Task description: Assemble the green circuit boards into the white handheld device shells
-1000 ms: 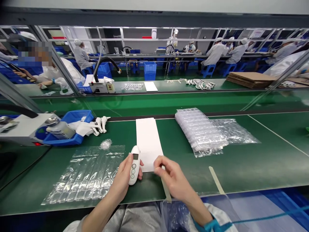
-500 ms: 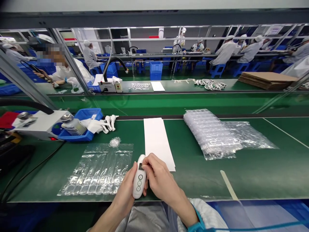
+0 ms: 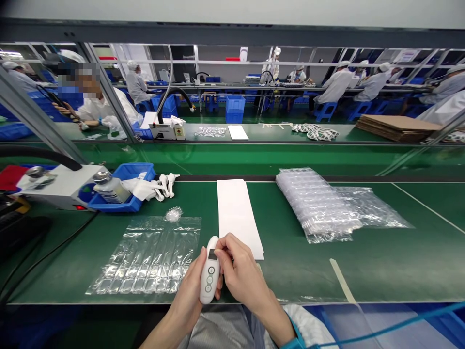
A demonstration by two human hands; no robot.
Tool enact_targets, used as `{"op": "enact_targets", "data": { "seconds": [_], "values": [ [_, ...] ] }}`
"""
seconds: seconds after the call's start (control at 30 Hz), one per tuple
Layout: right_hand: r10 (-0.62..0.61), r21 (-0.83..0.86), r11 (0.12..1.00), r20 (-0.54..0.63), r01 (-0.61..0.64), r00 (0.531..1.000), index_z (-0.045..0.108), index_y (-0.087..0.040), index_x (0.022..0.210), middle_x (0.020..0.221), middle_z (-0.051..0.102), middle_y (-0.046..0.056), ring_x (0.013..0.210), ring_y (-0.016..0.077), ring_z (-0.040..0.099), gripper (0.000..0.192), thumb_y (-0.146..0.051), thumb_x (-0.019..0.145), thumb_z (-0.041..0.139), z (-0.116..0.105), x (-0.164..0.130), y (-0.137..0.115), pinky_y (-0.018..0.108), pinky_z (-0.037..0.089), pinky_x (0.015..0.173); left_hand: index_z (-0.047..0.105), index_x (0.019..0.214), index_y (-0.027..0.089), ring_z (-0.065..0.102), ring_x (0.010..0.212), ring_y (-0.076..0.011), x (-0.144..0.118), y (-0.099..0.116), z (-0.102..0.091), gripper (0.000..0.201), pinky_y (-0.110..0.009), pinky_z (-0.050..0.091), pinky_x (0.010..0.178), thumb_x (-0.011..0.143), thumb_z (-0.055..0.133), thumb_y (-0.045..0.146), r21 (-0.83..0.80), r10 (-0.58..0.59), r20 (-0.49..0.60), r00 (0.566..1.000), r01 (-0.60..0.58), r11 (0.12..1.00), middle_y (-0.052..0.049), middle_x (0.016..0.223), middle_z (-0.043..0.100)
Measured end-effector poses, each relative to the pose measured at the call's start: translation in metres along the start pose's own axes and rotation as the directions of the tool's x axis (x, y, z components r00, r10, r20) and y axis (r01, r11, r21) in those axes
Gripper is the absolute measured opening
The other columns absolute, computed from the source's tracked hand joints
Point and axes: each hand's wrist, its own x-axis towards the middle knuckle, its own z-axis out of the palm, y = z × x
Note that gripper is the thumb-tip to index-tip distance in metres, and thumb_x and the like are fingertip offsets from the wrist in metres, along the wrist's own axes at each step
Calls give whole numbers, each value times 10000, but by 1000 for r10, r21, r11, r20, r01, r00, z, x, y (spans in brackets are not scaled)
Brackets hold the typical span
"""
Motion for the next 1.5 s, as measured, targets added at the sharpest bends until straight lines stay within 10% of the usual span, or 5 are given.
{"op": "enact_targets", "data": {
  "seconds": [0.67, 0.97, 1.1, 1.5],
  "values": [
    [-19, -77, 997, -53, 15, 998, 469, -205, 782, 702, 513, -14, 577, 107, 512, 181, -254, 946, 414, 7, -4, -8, 216, 386, 509, 580, 987, 135, 500, 494, -104, -6, 1, -2, 609, -211, 424, 452, 800, 431, 695, 102, 50, -18, 999, -48, 994, 28, 584, 535],
    [68, 246, 968, -39, -56, 997, 498, -218, 1025, 725, 551, -16, 566, 115, 533, 164, -351, 941, 452, 17, -5, -4, 250, 464, 578, 540, 955, 175, 435, 353, -78, -8, -2, -11, 476, -183, 330, 337, 862, 391, 617, 307, 211, 26, 977, -209, 928, 50, 561, 512],
    [-100, 195, 977, 50, 89, 994, 547, -265, 1147, 1219, 498, 79, 901, 162, 565, 248, -312, 904, 534, 16, -1, -6, 291, 469, 804, 536, 1048, 157, 390, 329, -93, -11, -2, -19, 569, -185, 298, 332, 876, 290, 640, 409, 239, 76, 968, -248, 878, 72, 430, 434],
    [-177, 330, 942, 329, 63, 927, 587, -282, 1137, 1134, 505, 78, 965, 212, 528, 300, -420, 872, 560, 18, 30, -21, 330, 439, 825, 625, 1025, 162, 396, 324, -106, -18, 28, -36, 708, -231, 300, 338, 748, 387, 769, 383, 297, -48, 954, -257, 887, 17, 502, 511]
  ]
}}
